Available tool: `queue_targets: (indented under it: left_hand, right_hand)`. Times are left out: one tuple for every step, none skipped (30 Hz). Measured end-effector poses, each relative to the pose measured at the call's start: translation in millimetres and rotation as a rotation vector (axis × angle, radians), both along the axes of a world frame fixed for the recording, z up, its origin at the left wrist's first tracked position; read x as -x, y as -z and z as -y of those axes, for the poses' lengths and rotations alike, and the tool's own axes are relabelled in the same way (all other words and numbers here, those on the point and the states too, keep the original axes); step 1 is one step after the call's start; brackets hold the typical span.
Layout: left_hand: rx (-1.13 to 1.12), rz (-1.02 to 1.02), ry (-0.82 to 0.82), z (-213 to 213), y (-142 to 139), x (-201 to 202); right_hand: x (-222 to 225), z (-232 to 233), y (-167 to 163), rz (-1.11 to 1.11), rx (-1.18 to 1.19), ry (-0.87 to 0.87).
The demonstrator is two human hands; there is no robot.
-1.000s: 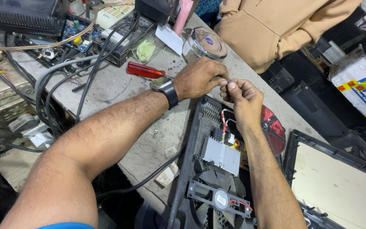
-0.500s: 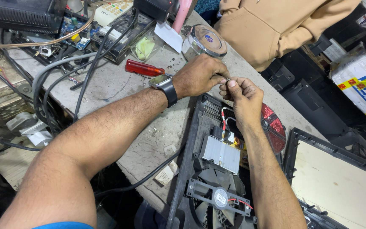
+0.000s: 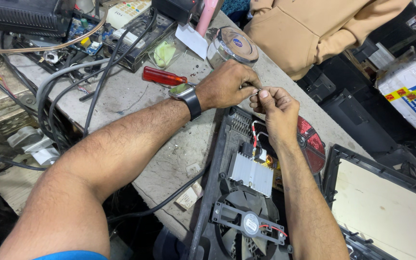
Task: The person holds a small blue cylindrical component and repeatedly twists it with both hands over an open electronics chassis. The person does not install the component or use any tools during the clip.
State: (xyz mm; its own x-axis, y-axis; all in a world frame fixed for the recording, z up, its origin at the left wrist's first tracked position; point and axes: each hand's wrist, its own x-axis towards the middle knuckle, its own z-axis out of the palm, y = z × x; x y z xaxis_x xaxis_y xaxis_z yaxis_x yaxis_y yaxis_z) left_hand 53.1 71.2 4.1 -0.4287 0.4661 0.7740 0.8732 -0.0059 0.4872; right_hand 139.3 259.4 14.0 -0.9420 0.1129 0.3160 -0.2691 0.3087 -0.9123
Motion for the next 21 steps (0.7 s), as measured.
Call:
queue_targets:
  left_hand:
    - [0.001,-0.006,-0.001,-0.2,0.1,-0.3]
    - [0.002,-0.013,-0.001,-0.2,0.0,-0.3]
    - [0.003,-0.019,-0.002,-0.2,0.0,-0.3]
    - [0.013,-0.003,-0.006,-0.2,-0.1,0.0]
    - [0.024,0.014,-0.010,-0.5,-0.3,-0.1]
    - [0.034,0.031,-0.012,-0.9,-0.5,0.1]
    - [0.021,0.020,-0.002,-1.2,-0.7,0.2]
    - [0.008,0.011,0.007,-1.0,-0.9,0.8]
    - [-0.005,0.000,0.014,-1.0,-1.0,1.1]
    - [0.000,0.003,0.015,-0.9,-1.0,1.5]
    - [0.005,0.006,0.017,-0.7,-0.9,1.7]
    - [0.010,0.010,0.019,-0.5,-0.6,1.8]
    - [0.004,0.012,0.029,-0.9,-0.5,1.6]
    - [-0.001,0.014,0.038,-0.9,-0.1,1.5]
    - [-0.006,0.017,0.047,-0.9,0.2,1.4]
    - [-0.002,0.019,0.044,-0.6,0.5,1.8]
    - [0.002,0.020,0.041,-0.8,0.7,1.8]
    - [0.006,0.021,0.038,-0.7,0.6,2.4]
    - [0.006,0.026,0.038,-0.8,0.3,3.1]
    - [0.006,0.032,0.039,-0.8,0.3,3.5]
    - [0.006,0.037,0.041,-1.4,0.1,3.4]
  right_hand:
    - [0.0,-0.2,0.4,0.001,0.003,-0.002]
    - [0.3,-0.4,0.6,0.001,0.006,-0.004]
    - [0.5,-0.9,0.6,0.002,-0.003,-0.005]
    - [0.8,-1.2,0.7,0.003,-0.011,-0.007]
    - [0.6,-1.7,0.9,0.005,-0.019,-0.009]
    - [0.7,-2.1,1.0,0.009,-0.025,-0.005]
    - [0.9,-2.4,1.1,0.012,-0.031,-0.002]
    - [1.2,-2.4,1.2,0.016,-0.037,0.000]
    - [1.2,-2.7,1.2,0.017,-0.039,-0.005]
    - [1.1,-2.7,1.3,0.017,-0.041,-0.009]
    - [0.9,-2.7,1.4,0.019,-0.043,-0.013]
    - [0.9,-2.5,1.5,0.023,-0.043,-0.012]
    - [0.6,-2.8,1.4,0.025,-0.042,-0.011]
    - [0.5,-2.8,1.4,0.028,-0.041,-0.010]
    - [0.5,-2.9,1.3,0.027,-0.040,-0.008]
    - [0.5,-3.1,1.2,0.027,-0.038,-0.006]
    - [0.2,-3.7,1.0,0.027,-0.037,-0.005]
    - [0.5,-3.8,1.0,0.027,-0.034,-0.004]
    - [1.0,-3.9,0.9,0.027,-0.033,-0.003]
    - [1.3,-3.6,1.2,0.028,-0.030,-0.002]
    - [1.3,-3.8,1.3,0.017,-0.020,-0.002]
